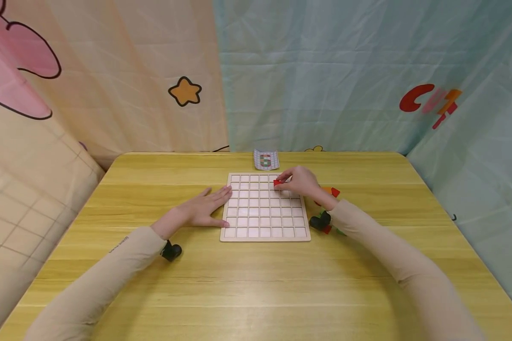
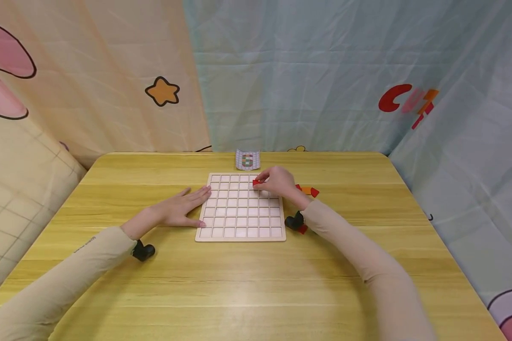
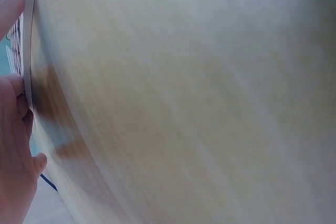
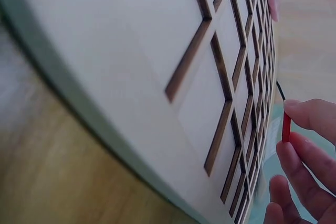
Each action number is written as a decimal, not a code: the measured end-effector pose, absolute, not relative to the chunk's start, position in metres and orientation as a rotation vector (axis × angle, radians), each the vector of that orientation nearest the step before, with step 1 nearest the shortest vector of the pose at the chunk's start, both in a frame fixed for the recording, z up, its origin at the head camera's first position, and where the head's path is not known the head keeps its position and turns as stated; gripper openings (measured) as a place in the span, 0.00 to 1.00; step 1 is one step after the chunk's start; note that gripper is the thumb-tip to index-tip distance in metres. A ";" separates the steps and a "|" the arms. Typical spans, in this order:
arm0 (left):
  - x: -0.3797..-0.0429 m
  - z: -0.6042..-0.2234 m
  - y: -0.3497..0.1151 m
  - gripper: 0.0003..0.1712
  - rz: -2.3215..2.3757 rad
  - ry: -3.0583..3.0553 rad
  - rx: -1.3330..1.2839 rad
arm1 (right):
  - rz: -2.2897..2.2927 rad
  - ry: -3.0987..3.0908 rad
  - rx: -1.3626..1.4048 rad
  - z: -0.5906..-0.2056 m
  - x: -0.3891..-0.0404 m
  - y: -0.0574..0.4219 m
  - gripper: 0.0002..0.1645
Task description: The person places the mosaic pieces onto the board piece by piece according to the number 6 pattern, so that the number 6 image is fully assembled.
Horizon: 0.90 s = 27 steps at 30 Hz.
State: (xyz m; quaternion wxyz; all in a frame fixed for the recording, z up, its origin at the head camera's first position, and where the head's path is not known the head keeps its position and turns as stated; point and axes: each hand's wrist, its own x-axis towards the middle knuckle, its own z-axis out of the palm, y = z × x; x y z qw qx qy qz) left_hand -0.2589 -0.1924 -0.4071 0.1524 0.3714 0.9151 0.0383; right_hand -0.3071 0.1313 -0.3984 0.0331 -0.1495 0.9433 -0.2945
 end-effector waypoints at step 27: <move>-0.257 -0.403 -0.191 0.58 0.098 2.612 1.040 | -0.745 2.885 -0.447 -0.405 -0.316 0.117 0.20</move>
